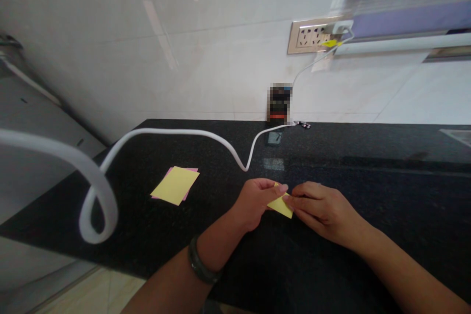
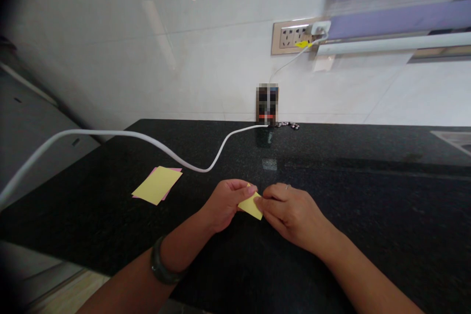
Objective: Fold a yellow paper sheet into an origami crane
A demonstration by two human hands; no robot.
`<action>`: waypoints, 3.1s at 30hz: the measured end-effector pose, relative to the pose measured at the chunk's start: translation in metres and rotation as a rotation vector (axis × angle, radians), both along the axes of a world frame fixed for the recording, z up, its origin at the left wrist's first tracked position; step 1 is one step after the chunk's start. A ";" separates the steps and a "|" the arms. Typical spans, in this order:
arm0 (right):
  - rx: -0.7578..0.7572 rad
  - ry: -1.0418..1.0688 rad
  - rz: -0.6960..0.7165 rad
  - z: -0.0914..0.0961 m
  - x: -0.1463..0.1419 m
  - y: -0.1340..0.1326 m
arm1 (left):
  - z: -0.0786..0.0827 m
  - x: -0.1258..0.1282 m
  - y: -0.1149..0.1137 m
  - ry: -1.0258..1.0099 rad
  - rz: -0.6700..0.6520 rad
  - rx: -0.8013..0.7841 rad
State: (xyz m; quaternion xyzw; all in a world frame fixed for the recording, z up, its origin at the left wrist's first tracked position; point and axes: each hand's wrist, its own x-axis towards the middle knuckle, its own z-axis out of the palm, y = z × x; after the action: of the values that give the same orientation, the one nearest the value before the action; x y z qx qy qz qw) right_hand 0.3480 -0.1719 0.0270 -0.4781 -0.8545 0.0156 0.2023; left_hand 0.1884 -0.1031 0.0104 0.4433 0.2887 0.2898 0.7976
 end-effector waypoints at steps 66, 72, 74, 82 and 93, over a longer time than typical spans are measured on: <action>-0.338 0.688 -0.369 -0.014 -0.008 0.008 | -0.001 0.003 -0.004 0.260 0.090 0.234; -0.257 0.516 -0.268 -0.009 -0.013 0.005 | -0.005 0.000 -0.002 0.313 0.028 0.408; -0.258 0.508 -0.268 -0.009 -0.013 0.004 | -0.007 -0.002 -0.001 0.326 -0.010 0.427; -0.343 0.594 -0.338 -0.007 0.003 0.007 | -0.001 -0.004 0.006 0.328 -0.065 0.313; -0.366 0.622 -0.266 -0.007 0.001 0.007 | -0.004 -0.005 0.002 0.251 -0.231 0.229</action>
State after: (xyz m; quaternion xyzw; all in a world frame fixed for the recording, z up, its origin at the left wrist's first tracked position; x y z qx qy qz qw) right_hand 0.3487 -0.1653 0.0200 -0.5854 -0.6660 0.2859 0.3633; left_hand 0.1833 -0.1011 0.0067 0.5940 0.2981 0.1700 0.7276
